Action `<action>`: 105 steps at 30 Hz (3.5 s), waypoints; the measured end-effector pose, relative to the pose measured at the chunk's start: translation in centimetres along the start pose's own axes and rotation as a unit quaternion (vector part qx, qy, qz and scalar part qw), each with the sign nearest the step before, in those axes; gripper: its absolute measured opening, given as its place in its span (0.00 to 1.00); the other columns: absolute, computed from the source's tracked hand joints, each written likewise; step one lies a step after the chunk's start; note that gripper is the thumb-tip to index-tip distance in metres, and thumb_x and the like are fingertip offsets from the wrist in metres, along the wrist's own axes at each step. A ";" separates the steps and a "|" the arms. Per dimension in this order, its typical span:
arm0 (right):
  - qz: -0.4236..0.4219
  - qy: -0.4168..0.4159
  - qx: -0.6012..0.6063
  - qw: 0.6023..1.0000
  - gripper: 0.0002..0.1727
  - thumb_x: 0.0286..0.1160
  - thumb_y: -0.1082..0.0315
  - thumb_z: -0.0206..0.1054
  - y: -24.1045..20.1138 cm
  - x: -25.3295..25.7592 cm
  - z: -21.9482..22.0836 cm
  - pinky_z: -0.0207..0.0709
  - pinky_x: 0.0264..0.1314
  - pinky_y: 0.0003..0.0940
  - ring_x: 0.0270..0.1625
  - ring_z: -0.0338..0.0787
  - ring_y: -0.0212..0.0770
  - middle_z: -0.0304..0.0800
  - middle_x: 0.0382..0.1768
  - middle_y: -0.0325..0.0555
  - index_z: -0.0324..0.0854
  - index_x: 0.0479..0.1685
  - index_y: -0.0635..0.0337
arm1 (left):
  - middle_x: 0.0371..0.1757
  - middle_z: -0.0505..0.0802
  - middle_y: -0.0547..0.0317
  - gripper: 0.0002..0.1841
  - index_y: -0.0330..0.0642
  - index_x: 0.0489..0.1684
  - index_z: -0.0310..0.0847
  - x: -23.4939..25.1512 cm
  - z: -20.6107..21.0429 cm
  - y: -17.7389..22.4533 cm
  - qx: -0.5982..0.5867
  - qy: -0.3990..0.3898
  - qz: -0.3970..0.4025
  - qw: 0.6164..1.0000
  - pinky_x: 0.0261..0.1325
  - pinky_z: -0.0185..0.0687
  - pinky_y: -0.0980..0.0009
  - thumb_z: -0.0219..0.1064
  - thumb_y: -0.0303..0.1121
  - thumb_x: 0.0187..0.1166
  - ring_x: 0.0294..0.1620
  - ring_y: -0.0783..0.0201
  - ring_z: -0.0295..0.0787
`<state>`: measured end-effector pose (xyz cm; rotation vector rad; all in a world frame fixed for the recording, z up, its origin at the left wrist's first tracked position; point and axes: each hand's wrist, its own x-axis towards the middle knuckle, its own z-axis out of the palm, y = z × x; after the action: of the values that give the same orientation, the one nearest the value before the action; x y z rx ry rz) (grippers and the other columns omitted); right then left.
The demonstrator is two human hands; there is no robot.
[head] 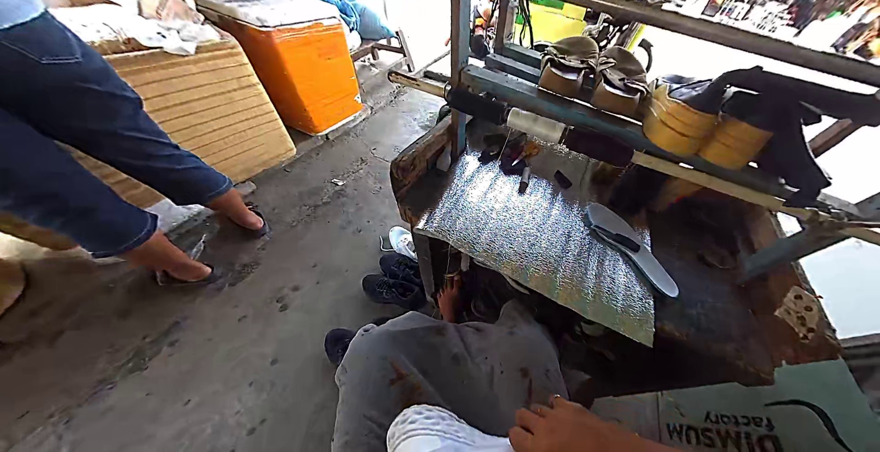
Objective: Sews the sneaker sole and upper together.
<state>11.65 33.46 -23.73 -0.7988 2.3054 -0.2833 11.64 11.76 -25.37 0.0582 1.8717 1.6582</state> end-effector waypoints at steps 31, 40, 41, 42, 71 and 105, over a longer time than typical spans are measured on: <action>-0.112 -0.050 -0.067 0.990 0.23 0.77 0.44 0.66 3.9 2.7 -4.1 0.74 0.24 0.40 0.23 0.84 0.40 0.79 0.17 0.38 0.81 0.26 0.54 | 0.46 0.94 0.50 0.12 0.36 0.48 0.88 -0.7 -1.3 -6.5 0.159 -0.142 0.095 0.972 0.61 0.83 0.62 0.73 0.34 0.72 0.53 0.63 0.90; 0.101 0.155 -0.050 0.982 0.43 0.69 0.21 0.56 10.0 -4.6 -3.1 0.69 0.15 0.52 0.14 0.79 0.47 0.75 0.10 0.44 0.79 0.17 0.57 | 0.35 0.94 0.62 0.04 0.40 0.34 0.88 -1.7 -0.1 -8.4 0.087 0.039 0.207 0.974 0.51 0.85 0.78 0.70 0.31 0.73 0.43 0.78 0.91; 0.099 0.133 -0.012 0.986 0.45 0.67 0.19 0.55 9.6 -5.2 -1.9 0.71 0.16 0.54 0.15 0.80 0.48 0.75 0.11 0.46 0.79 0.18 0.58 | 0.37 0.94 0.59 0.05 0.39 0.37 0.88 -1.9 0.0 -8.5 0.105 0.040 0.201 0.973 0.54 0.85 0.77 0.70 0.31 0.73 0.45 0.76 0.92; 0.080 0.103 0.038 0.991 0.46 0.65 0.17 0.54 9.0 -5.6 -0.8 0.71 0.16 0.52 0.15 0.79 0.47 0.75 0.11 0.45 0.79 0.18 0.58 | 0.39 0.95 0.56 0.07 0.38 0.40 0.87 -2.1 0.2 -8.7 0.123 0.040 0.192 0.973 0.57 0.85 0.74 0.71 0.32 0.72 0.47 0.73 0.92; 0.089 0.185 0.101 0.973 0.18 0.80 0.49 0.66 1.9 -2.0 2.0 0.80 0.29 0.43 0.27 0.84 0.39 0.88 0.29 0.41 0.94 0.58 0.43 | 0.43 0.96 0.49 0.12 0.35 0.43 0.89 -3.3 -1.0 -11.7 0.214 -0.011 0.287 0.933 0.63 0.81 0.73 0.75 0.32 0.67 0.53 0.66 0.92; -0.039 0.148 0.632 0.760 0.14 0.87 0.57 0.62 6.1 -2.8 2.2 0.77 0.27 0.14 0.27 0.82 0.18 0.92 0.53 0.34 0.88 0.36 0.52 | 0.52 0.95 0.60 0.13 0.48 0.39 0.83 -6.9 -8.6 -5.0 -0.177 -0.206 0.240 0.932 0.79 0.78 0.54 0.56 0.39 0.91 0.66 0.58 0.90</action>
<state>11.90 39.96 -26.38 -0.1019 1.6896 -1.8445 14.88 0.22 -26.92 0.7059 1.2790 2.0872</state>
